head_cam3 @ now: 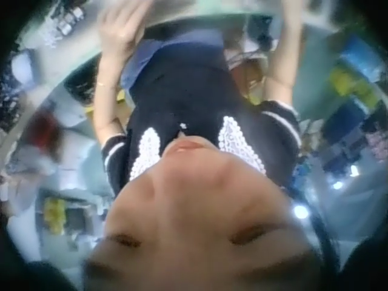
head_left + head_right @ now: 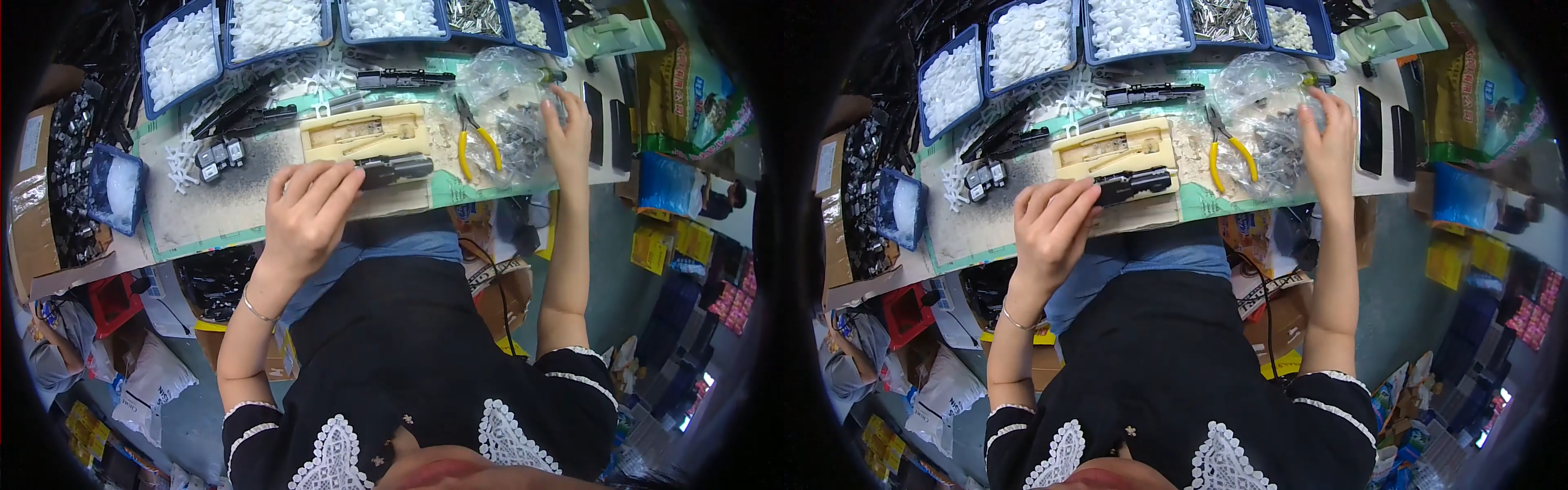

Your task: The person assembles small plastic components into a mechanism by hand, using a jig to hold the plastic housing, then inserting white plastic pins and metal springs, and securing black components with pliers and a screwdriver.

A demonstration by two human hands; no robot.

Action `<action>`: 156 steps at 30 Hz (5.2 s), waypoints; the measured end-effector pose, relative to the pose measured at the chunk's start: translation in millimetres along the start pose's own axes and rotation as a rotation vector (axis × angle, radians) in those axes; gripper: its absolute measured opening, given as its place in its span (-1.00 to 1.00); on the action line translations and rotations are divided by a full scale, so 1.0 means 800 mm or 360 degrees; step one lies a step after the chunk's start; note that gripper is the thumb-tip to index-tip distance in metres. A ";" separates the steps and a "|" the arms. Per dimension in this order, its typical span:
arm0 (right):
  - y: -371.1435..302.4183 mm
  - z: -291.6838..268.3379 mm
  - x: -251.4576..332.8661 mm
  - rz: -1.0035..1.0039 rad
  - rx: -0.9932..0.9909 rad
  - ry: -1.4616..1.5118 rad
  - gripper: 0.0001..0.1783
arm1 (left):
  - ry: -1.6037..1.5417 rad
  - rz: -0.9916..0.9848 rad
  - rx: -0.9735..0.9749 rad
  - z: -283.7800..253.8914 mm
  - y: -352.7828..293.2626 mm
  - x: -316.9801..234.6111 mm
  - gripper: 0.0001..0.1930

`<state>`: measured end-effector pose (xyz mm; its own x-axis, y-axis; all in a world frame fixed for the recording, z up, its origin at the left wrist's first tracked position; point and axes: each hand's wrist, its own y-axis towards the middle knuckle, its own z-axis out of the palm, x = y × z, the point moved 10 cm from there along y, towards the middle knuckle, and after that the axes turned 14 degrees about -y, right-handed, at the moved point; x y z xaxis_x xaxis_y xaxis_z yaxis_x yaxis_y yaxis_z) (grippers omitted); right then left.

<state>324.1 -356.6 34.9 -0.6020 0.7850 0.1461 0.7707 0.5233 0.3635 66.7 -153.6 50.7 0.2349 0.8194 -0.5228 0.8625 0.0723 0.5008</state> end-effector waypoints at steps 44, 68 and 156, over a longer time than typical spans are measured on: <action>-0.077 -0.016 0.200 -0.0532 0.0302 0.0711 -0.64 | 0.0660 0.0077 0.0268 0.063 -0.003 -0.009 -0.73; -0.062 -0.004 0.285 -0.0867 0.0379 0.0553 -0.66 | 0.0354 -0.0409 -0.0012 0.082 -0.055 -0.023 -0.94; -0.049 0.004 0.155 -0.0758 0.0587 -0.0449 -0.79 | -0.1657 -0.2111 0.0906 0.019 -0.316 0.122 -0.76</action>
<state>219.5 -278.8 36.0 -0.8552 0.4704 -0.2174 0.4852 0.8742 -0.0170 -121.2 -100.8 -137.4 -0.7159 -0.2993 -0.6308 0.6720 -0.0498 -0.7389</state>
